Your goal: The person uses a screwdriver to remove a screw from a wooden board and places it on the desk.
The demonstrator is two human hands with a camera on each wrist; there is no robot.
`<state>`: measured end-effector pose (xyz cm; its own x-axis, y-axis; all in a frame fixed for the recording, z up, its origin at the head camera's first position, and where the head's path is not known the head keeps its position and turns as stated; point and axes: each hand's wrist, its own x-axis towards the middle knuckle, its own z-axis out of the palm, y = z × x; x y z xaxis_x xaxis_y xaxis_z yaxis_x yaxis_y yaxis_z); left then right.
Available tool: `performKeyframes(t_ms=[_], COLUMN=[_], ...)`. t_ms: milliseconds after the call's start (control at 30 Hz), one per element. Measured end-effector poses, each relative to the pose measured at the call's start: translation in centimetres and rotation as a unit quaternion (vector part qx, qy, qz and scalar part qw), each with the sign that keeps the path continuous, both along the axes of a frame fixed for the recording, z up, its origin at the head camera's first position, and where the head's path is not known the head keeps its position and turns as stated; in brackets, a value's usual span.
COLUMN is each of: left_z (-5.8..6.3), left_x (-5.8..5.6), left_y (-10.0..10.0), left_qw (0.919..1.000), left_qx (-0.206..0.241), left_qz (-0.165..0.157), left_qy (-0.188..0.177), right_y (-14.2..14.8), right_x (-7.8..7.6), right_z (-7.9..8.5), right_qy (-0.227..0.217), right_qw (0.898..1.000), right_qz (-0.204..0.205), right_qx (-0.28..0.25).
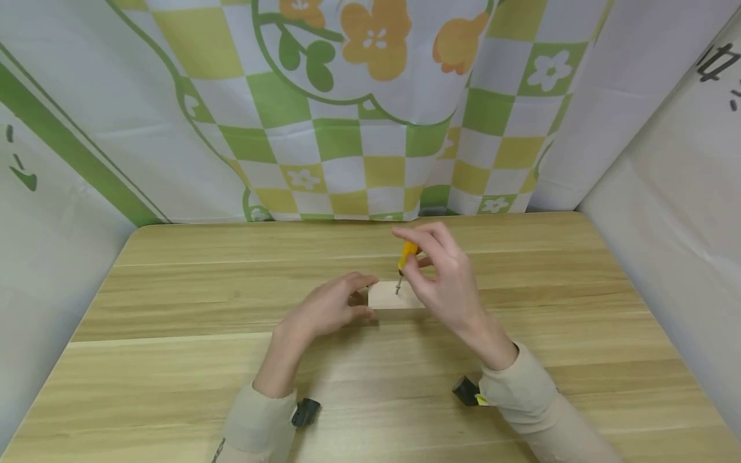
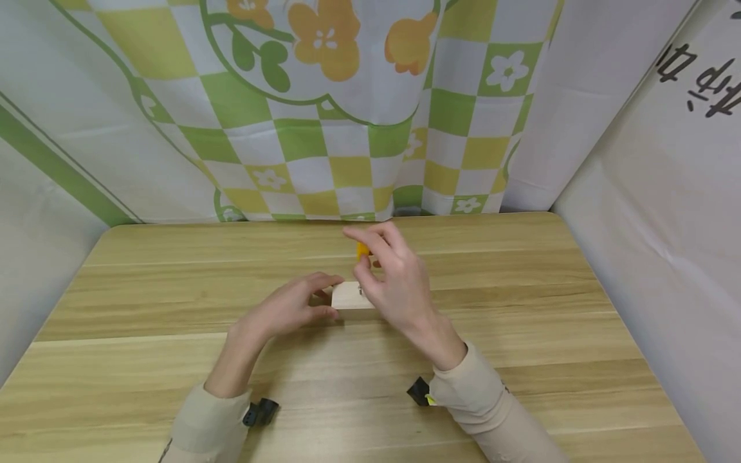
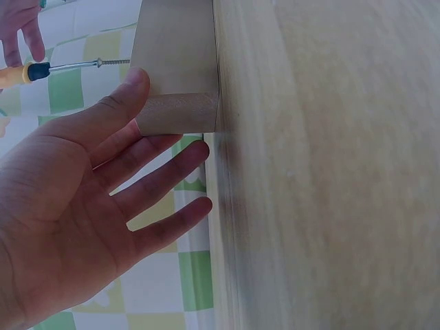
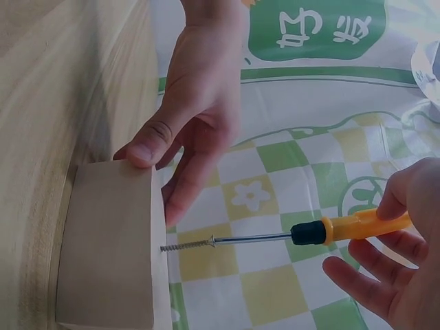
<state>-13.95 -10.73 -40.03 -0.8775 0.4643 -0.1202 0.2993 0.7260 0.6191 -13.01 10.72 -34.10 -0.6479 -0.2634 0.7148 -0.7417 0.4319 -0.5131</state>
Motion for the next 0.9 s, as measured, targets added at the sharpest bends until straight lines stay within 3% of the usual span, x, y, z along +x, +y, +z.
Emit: performKeyframes(t_ms=[900], left_z=[0.0], left_x=[0.0], left_y=[0.0], left_qw=[1.0], left_qx=[0.003], left_qz=[-0.004], left_qy=[0.001], right_y=[1.7], right_x=[0.1], right_z=[0.2], right_qy=[-0.006], right_qw=[0.999], right_qz=[0.008], right_qx=[-0.031])
